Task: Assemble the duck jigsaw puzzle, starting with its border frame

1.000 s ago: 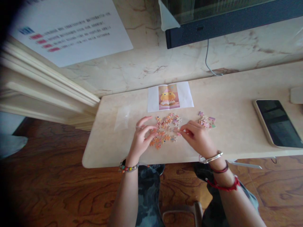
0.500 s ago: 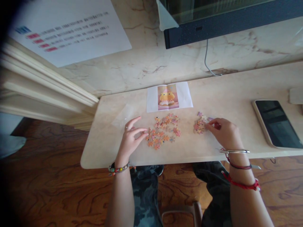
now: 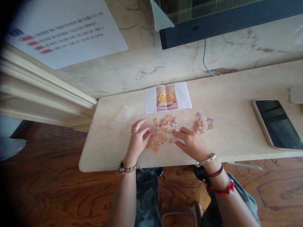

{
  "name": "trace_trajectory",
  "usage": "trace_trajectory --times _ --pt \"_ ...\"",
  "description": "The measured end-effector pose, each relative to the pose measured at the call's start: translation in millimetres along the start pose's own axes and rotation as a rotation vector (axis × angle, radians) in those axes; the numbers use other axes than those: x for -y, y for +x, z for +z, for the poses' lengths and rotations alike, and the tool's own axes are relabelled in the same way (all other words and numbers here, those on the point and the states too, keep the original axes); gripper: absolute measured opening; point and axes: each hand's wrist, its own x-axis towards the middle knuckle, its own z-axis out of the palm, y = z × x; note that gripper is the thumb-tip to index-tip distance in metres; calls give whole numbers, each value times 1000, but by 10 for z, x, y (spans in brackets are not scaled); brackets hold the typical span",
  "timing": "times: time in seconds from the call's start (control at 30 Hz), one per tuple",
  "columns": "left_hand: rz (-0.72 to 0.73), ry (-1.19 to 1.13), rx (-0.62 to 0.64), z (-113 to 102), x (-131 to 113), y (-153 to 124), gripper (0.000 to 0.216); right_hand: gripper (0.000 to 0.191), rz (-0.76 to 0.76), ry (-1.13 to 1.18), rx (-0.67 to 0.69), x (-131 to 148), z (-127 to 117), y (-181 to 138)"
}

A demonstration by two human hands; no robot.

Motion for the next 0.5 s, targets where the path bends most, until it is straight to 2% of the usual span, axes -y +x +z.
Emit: trace_trajectory --times 0.27,0.4,0.5 --pt "-44 4 -25 -2 -5 3 11 21 25 2 -112 -55 23 32" --pt "-79 24 -40 -31 -45 2 3 21 27 -3 -131 -46 29 24" --pt "-119 51 -38 -7 -136 4 8 21 4 -7 -126 -31 55 26"
